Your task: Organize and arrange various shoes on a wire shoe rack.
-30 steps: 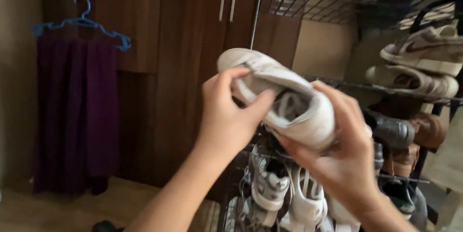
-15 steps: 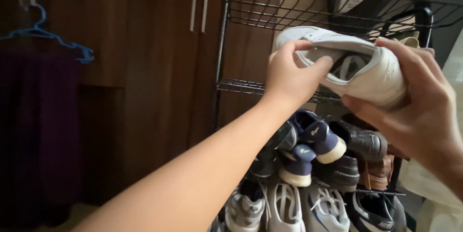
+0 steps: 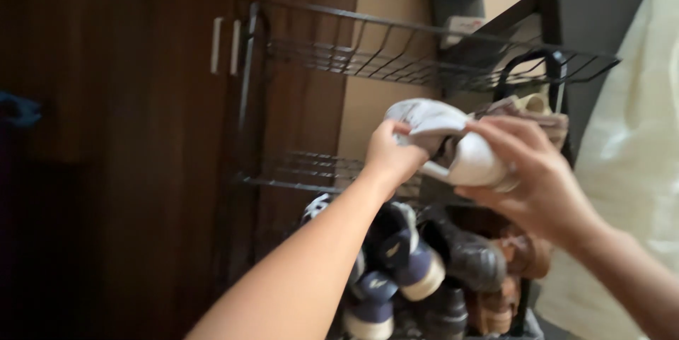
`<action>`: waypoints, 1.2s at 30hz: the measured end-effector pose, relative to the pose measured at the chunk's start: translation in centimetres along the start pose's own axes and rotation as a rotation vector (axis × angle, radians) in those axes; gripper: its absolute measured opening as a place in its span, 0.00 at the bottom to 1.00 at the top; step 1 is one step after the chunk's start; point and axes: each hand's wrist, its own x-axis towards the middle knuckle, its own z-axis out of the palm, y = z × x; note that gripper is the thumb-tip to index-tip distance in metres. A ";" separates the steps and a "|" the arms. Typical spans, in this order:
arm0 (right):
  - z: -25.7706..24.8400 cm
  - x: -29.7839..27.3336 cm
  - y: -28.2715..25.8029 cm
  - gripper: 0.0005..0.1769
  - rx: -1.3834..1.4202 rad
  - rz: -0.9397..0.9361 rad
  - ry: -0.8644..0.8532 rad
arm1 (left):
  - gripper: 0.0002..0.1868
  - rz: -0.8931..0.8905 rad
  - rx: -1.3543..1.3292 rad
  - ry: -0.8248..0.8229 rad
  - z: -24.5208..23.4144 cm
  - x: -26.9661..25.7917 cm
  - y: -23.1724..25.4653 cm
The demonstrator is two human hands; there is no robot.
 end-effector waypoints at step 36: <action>4.7 -2.9 14.7 0.44 0.171 0.312 -0.230 | 0.44 -0.402 0.459 -0.214 6.7 1.8 -3.3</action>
